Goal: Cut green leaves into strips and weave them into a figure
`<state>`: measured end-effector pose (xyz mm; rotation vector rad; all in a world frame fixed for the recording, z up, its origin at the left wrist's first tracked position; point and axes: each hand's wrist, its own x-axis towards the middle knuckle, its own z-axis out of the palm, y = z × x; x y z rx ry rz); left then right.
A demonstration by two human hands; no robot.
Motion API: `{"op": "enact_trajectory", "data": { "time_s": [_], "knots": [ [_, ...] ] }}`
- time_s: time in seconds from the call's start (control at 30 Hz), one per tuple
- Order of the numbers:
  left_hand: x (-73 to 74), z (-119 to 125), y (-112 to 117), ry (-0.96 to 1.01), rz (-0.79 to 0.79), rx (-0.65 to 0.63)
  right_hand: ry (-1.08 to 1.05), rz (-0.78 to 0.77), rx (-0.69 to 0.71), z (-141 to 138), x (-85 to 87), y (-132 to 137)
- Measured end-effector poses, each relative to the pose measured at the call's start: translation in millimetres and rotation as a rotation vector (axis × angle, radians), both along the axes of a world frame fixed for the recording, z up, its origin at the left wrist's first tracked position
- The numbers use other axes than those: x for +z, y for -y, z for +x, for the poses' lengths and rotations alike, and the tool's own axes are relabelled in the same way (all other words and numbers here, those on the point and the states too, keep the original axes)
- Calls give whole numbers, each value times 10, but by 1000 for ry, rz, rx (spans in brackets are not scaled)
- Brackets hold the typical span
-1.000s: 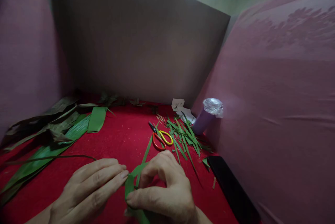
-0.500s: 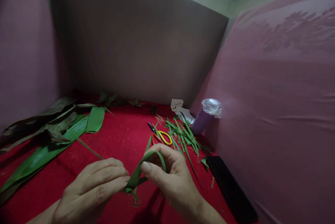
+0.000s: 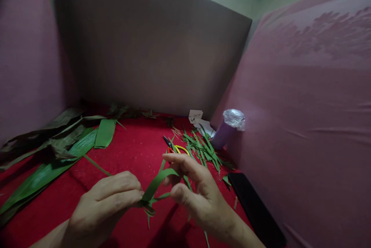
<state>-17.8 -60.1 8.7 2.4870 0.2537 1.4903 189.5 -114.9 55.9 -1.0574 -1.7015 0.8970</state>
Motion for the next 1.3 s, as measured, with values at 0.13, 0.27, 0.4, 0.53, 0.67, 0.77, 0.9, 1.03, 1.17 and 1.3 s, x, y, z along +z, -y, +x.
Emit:
{"op": "enact_trajectory", "data": {
  "time_s": [0.13,0.27,0.4,0.53,0.67,0.77,0.9,1.03,1.17,1.3],
  "knots": [
    [-19,-5,-33,-58,220,176,99,-103,-57,-12,190,23],
    [0,-30,-63,-111,389,313,118,-287,-43,-44,290,77],
    [-26,-64,-63,-154,483,404,-219,-707,53,-115,68,101],
    [-77,-94,-32,-178,529,419,-573,-940,218,-222,-282,106],
    [-88,-111,-14,-202,548,405,-628,-900,297,-245,-375,138],
    [-87,-125,-12,-199,543,399,-537,-866,295,-198,-295,182],
    [-86,-151,-10,-208,536,400,-425,-804,219,-134,-118,249],
    [-77,-164,-13,-187,518,364,-77,-584,99,-114,134,296],
    [-78,-153,-25,-117,443,314,346,-14,-77,-131,332,274],
    [-43,-123,-18,10,305,310,480,156,-33,-176,353,185]
  ]
}}
